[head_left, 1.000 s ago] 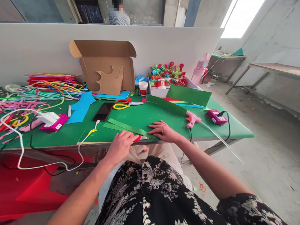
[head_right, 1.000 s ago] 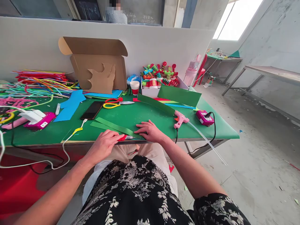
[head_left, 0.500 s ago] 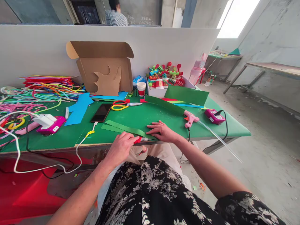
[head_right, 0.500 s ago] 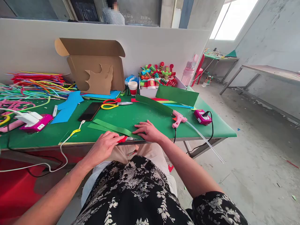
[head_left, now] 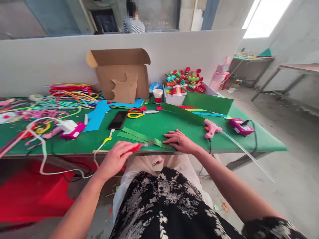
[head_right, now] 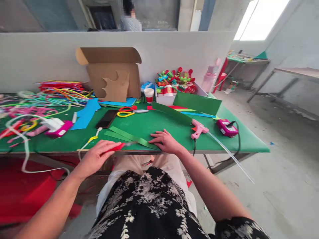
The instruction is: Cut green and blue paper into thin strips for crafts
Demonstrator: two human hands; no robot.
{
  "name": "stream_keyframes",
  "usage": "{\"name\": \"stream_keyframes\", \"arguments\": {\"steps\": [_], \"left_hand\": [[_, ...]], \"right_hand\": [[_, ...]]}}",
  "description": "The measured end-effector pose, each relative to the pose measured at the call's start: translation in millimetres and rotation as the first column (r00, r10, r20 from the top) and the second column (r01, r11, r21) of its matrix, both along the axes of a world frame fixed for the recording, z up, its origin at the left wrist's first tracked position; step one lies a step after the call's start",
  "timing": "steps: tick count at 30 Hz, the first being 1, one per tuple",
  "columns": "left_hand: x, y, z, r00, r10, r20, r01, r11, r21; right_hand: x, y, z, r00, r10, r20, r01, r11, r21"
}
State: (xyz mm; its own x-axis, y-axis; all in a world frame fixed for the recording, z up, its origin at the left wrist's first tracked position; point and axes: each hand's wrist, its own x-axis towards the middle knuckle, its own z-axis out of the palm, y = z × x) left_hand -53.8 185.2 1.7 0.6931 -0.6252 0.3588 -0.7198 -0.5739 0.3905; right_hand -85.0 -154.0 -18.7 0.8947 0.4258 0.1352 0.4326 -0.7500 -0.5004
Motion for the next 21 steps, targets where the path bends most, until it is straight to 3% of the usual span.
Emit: {"name": "stream_keyframes", "arguments": {"steps": [2,4,7,10,13,16,18,19,21], "left_hand": [[16.7,42.5,6.2,0.947,0.302,0.109,-0.303,0.953,-0.012],[32.3,86.0,10.7,0.808,0.545,0.226,-0.564,0.825,0.028],[49.1,134.7,8.1,0.679,0.629,0.379,-0.714,0.686,0.141],[58.7,152.8,-3.2,0.678,0.602,0.422,-0.717,0.668,0.201],[62.5,144.1,-9.7,0.686,0.596,0.417,-0.709,0.677,0.197],[65.6,113.5,-5.2,0.714,0.567,0.411,-0.665,0.732,0.148],[71.5,83.5,-0.4,0.82,0.452,0.352,-0.528,0.835,0.156],[76.1,67.1,1.2,0.895,0.345,0.282,-0.406,0.892,0.198],[88.0,35.1,2.2,0.955,0.216,0.201,-0.265,0.927,0.263]], "right_hand": [[1.3,-2.9,-2.6,1.0,0.006,0.021,-0.006,1.0,0.014],[3.4,-5.3,-5.5,0.999,0.011,0.043,-0.013,0.999,0.033],[4.2,-5.9,-6.8,0.998,0.007,0.055,-0.01,0.999,0.047],[1.4,-3.8,-4.3,0.998,-0.005,0.059,0.003,0.999,0.041],[-1.0,-1.9,-1.4,0.998,-0.004,0.064,0.003,1.0,0.022],[-1.8,-0.9,0.0,0.998,0.003,0.056,-0.003,1.0,-0.004],[-2.0,-0.5,0.3,0.999,0.003,0.053,-0.002,1.0,-0.013],[-2.2,-0.2,0.3,0.999,0.001,0.054,0.0,1.0,-0.013],[-2.6,0.3,0.4,0.998,-0.006,0.056,0.006,1.0,-0.007]]}}
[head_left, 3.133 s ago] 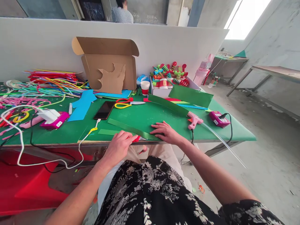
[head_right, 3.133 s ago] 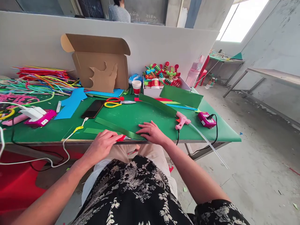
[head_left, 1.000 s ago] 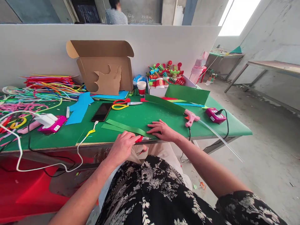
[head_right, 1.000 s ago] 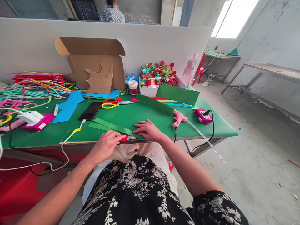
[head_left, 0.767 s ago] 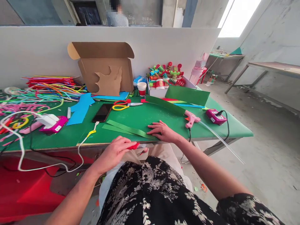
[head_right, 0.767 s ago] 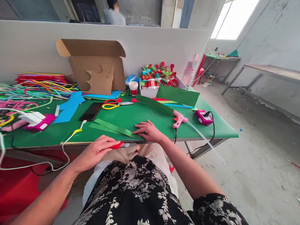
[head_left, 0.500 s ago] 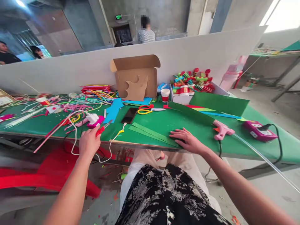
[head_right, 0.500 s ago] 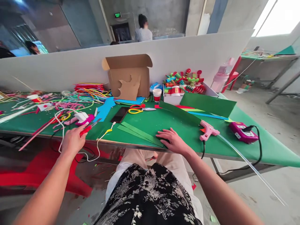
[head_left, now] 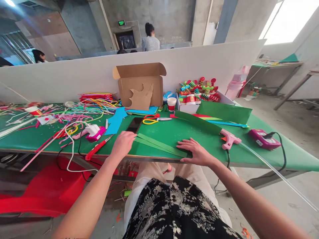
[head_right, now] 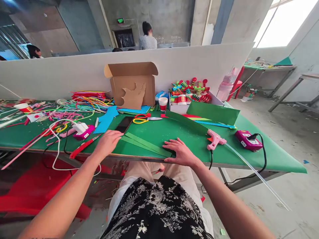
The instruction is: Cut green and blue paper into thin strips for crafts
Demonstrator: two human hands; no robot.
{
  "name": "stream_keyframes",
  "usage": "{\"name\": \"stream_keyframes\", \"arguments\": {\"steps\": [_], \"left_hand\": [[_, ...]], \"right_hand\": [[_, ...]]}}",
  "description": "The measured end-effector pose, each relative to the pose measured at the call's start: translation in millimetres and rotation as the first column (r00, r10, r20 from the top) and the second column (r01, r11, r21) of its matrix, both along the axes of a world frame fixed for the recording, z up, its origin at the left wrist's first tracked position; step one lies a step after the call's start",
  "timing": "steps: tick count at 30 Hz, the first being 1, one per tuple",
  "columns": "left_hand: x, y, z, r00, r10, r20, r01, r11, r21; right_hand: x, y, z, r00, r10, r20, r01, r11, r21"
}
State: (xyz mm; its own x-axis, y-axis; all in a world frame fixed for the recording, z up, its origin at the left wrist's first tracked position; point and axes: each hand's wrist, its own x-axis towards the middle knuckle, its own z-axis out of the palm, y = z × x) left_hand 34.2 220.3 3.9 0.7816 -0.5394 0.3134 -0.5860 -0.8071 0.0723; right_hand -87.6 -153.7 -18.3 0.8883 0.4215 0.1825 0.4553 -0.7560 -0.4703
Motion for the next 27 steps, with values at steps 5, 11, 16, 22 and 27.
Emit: {"name": "stream_keyframes", "arguments": {"steps": [5,11,16,22,27], "left_hand": [[34.5,-49.3,2.9,0.974,-0.091,-0.206,0.121,0.983,0.139],[60.6,-64.7,20.9,0.911,-0.029,-0.412,0.156,0.947,0.28],[60.1,-75.0,30.3,0.906,-0.035,-0.421,0.159,0.951,0.265],[19.5,-43.9,38.6,0.979,-0.022,-0.201,0.039,0.996,0.079],[-41.9,9.6,20.8,0.965,0.225,0.132,-0.184,0.946,-0.268]], "right_hand": [[-0.8,0.3,-0.2,1.0,-0.001,0.007,0.001,1.0,0.022],[0.3,0.0,-3.0,1.0,-0.009,0.03,0.008,1.0,0.016],[-0.4,0.8,-1.2,1.0,-0.014,0.021,0.014,1.0,-0.006],[-6.5,11.9,5.2,0.995,-0.093,0.018,0.094,0.994,-0.061],[-2.4,46.9,20.9,0.982,-0.186,0.012,0.186,0.971,-0.152]]}}
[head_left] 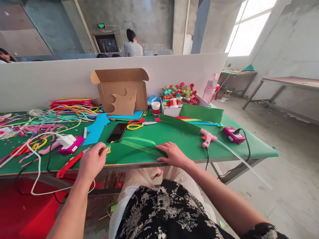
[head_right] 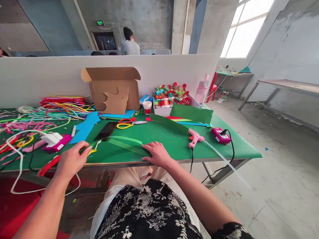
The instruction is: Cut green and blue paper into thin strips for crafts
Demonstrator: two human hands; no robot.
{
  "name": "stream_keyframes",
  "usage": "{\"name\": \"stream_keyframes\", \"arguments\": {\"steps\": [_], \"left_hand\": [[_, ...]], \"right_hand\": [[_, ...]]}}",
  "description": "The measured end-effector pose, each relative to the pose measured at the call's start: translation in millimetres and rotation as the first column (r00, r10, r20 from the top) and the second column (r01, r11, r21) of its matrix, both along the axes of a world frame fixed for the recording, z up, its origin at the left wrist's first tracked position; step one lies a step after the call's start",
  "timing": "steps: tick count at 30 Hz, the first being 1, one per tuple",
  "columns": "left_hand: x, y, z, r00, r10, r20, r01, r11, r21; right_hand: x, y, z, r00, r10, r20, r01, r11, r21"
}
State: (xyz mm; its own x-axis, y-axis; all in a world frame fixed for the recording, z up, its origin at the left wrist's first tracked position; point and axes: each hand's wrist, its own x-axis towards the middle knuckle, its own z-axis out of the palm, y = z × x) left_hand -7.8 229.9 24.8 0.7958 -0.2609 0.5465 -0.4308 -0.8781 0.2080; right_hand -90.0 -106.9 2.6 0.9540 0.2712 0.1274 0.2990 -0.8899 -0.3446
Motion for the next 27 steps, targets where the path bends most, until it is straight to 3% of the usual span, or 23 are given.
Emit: {"name": "stream_keyframes", "arguments": {"steps": [4,7,11,17,22,27], "left_hand": [[-48.5,30.8,-12.4,0.95,0.142,0.279,-0.119,0.988,-0.098],[-71.0,43.4,-14.9,0.923,0.162,0.349,-0.144,0.987,-0.077],[-80.0,44.1,-14.0,0.923,0.107,0.37,-0.091,0.994,-0.059],[-77.6,26.0,-20.3,0.955,0.055,0.292,-0.008,0.987,-0.158],[-81.5,19.0,-24.8,0.957,-0.05,0.285,0.086,0.989,-0.117],[-85.8,19.6,-23.4,0.969,-0.061,0.239,0.091,0.989,-0.118]], "right_hand": [[16.1,21.6,15.9,0.979,-0.173,-0.106,0.155,0.975,-0.157],[27.2,28.4,23.0,0.966,-0.223,-0.131,0.194,0.96,-0.2],[31.9,33.7,25.7,0.956,-0.235,-0.176,0.193,0.955,-0.224],[32.8,39.3,26.9,0.95,-0.227,-0.216,0.18,0.959,-0.217],[60.1,1.3,36.1,0.938,-0.283,-0.2,0.24,0.947,-0.215],[88.6,-72.7,63.5,0.859,-0.511,-0.029,0.485,0.83,-0.275]]}}
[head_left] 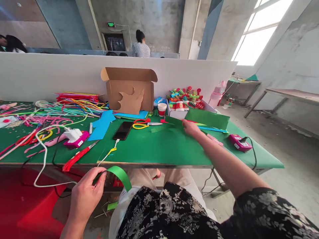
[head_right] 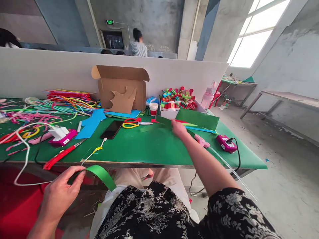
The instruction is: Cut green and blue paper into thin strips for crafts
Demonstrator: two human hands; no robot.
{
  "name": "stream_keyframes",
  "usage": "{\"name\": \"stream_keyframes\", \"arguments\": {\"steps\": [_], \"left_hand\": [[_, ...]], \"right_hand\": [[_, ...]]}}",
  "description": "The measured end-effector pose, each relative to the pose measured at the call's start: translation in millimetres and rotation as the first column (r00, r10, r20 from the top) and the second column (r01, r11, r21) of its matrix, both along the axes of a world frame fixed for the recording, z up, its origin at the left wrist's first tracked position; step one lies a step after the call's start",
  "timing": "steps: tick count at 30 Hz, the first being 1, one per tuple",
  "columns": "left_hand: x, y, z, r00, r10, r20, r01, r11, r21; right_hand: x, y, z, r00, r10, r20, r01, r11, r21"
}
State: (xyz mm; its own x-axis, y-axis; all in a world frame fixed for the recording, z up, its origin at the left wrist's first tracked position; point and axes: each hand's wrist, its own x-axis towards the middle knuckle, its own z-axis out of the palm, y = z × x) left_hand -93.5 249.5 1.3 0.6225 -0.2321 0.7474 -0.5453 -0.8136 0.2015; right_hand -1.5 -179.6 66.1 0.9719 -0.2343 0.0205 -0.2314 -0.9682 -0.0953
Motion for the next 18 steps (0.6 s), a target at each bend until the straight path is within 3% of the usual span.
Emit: {"name": "stream_keyframes", "arguments": {"steps": [2,4,6,7,8,9,11,12,14,16,18], "left_hand": [[-0.2,-1.4,0.1,1.0,0.013,0.003,-0.013,1.0,0.011],[-0.3,-7.7,1.6,1.0,0.02,0.004,-0.021,0.999,0.036],[-0.6,-21.2,6.7,1.0,0.002,-0.016,-0.001,0.997,0.081],[-1.0,-30.4,10.9,1.0,-0.017,-0.026,0.02,0.994,0.11],[-1.8,-40.9,16.2,0.998,-0.046,-0.033,0.05,0.988,0.143],[-2.8,-52.1,22.3,0.996,-0.081,-0.034,0.086,0.98,0.177],[-5.8,-74.2,35.8,0.984,-0.176,-0.021,0.176,0.956,0.233],[-7.8,-84.0,42.3,0.974,-0.226,-0.006,0.221,0.943,0.247],[-11.9,-99.3,53.4,0.951,-0.307,0.033,0.289,0.922,0.257],[-14.2,-107.7,61.2,0.932,-0.354,0.077,0.325,0.912,0.25],[-12.4,-109.6,66.5,0.918,-0.374,0.129,0.339,0.912,0.231]], "right_hand": [[-0.5,-15.1,10.5,0.991,-0.088,0.097,0.093,0.994,-0.051],[-10.4,-9.6,14.9,0.979,-0.108,0.173,0.123,0.989,-0.077],[-29.1,18.1,10.6,0.978,0.0,0.207,0.009,0.999,-0.046],[-41.1,38.5,5.2,0.954,0.17,0.248,-0.188,0.981,0.049],[-54.2,61.5,-1.8,0.893,0.349,0.284,-0.401,0.904,0.15],[-67.8,85.5,-9.8,0.811,0.498,0.306,-0.572,0.784,0.241],[-92.9,129.4,-26.4,0.688,0.653,0.316,-0.722,0.571,0.391],[-102.9,146.7,-33.9,0.672,0.664,0.328,-0.729,0.515,0.451],[-116.0,168.2,-45.0,0.709,0.567,0.42,-0.693,0.451,0.562],[-119.8,171.6,-49.6,0.745,0.453,0.489,-0.661,0.41,0.628],[-116.9,159.8,-46.9,0.754,0.401,0.521,-0.656,0.421,0.626]]}}
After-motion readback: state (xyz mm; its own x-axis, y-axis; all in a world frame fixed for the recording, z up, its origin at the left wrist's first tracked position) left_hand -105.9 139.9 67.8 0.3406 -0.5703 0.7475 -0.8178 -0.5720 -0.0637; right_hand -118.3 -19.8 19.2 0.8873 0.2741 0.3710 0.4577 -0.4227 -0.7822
